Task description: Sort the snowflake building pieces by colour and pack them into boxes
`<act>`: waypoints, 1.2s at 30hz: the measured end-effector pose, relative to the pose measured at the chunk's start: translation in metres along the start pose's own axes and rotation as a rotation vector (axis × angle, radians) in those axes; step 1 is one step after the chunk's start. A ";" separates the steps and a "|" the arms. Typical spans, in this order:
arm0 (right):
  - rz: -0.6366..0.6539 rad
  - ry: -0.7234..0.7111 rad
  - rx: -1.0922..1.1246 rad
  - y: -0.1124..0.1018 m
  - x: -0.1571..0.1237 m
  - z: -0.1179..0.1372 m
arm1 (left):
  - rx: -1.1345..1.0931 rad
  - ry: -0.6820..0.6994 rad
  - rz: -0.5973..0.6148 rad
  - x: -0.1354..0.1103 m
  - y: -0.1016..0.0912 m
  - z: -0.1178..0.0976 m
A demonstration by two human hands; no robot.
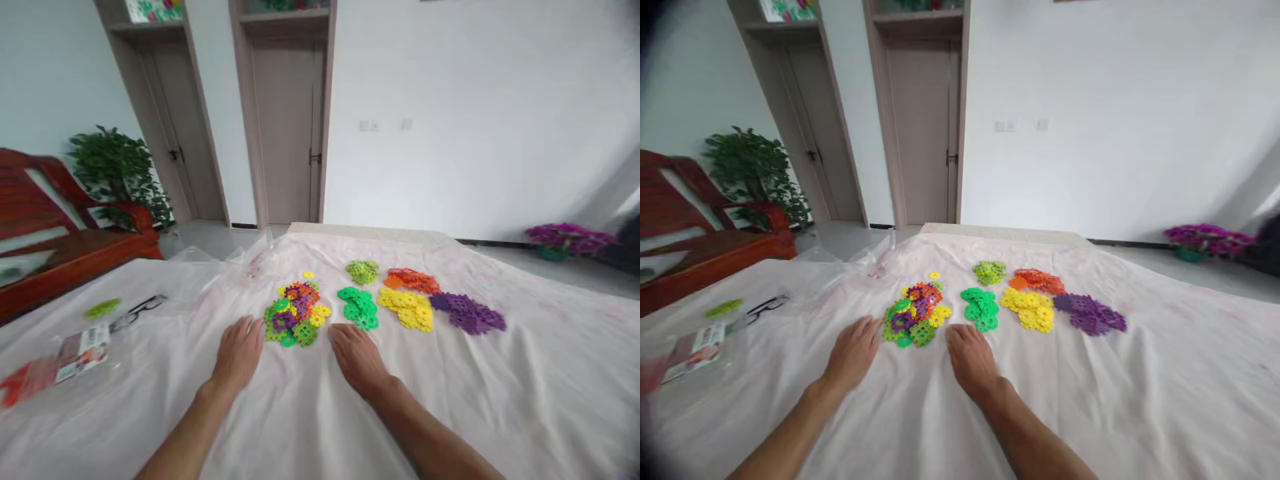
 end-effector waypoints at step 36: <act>-0.353 0.590 1.045 -0.044 0.093 -0.180 | -0.135 -0.161 0.149 0.031 0.009 0.025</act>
Point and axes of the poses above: each hand's wrist, its own x-axis towards the middle knuckle, its own y-axis out of the palm, z = x × y, the point moved 7 cm from there along x, towards the middle knuckle, and after that the axes turned 12 degrees about z, right-handed, at the moved point
